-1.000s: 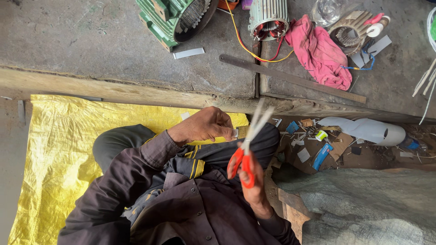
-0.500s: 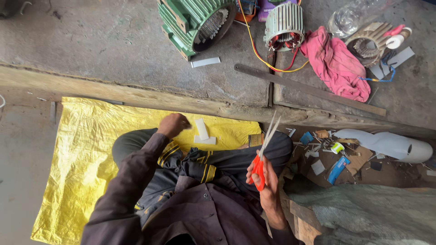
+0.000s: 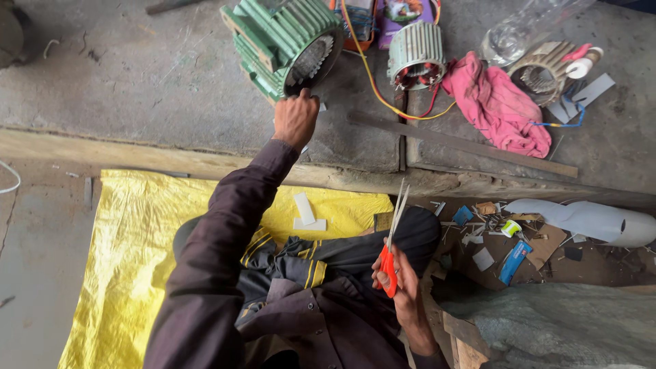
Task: The person sits on the floor and works on a green electric motor. They cut small white strips with scissors, fold them, and insert them into the motor's stator slots. They also smooth the strips on a metal bar and place them into the motor.
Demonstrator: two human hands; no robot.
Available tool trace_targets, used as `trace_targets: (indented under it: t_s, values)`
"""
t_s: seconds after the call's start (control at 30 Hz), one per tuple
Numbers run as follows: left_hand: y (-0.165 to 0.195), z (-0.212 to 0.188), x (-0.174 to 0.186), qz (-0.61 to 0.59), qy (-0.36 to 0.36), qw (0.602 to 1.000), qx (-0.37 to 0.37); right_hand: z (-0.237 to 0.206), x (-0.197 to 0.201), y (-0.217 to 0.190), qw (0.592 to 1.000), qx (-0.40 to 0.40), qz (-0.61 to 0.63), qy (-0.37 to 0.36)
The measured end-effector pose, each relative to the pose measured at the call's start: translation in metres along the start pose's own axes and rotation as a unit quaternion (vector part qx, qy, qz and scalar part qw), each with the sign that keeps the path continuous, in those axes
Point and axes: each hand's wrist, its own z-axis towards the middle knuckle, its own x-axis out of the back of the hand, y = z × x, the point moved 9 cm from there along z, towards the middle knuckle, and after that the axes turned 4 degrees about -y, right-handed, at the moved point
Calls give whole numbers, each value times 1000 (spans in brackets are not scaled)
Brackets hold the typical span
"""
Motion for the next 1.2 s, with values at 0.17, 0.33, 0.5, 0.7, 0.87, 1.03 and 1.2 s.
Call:
trace_targets:
  t_s: [0.17,0.33,0.5,0.7,0.87,1.03,1.2]
  values:
    - [-6,15,-45,29,-80,994,68,-6,10,3,1000,-9,-12,12]
    - [-3,25,-60,78,-81,991,79,0,15,9,1000,-13,-20,8]
    - [-2,41,-61,45,-84,993,70,2,13,16,999,-27,-14,-20]
    - [2,46,-84,12,-221,975,32,-2,16,23,999,-17,-18,-35]
    - [-1,48,-71,-39,-173,984,30,-13,22,35,999,-36,0,-26]
    - [1,41,-53,-82,-150,985,36,-15,25,40,999,-39,-7,-26]
    - [10,41,-47,-120,-127,985,-6,-13,24,38,999,-34,10,-26]
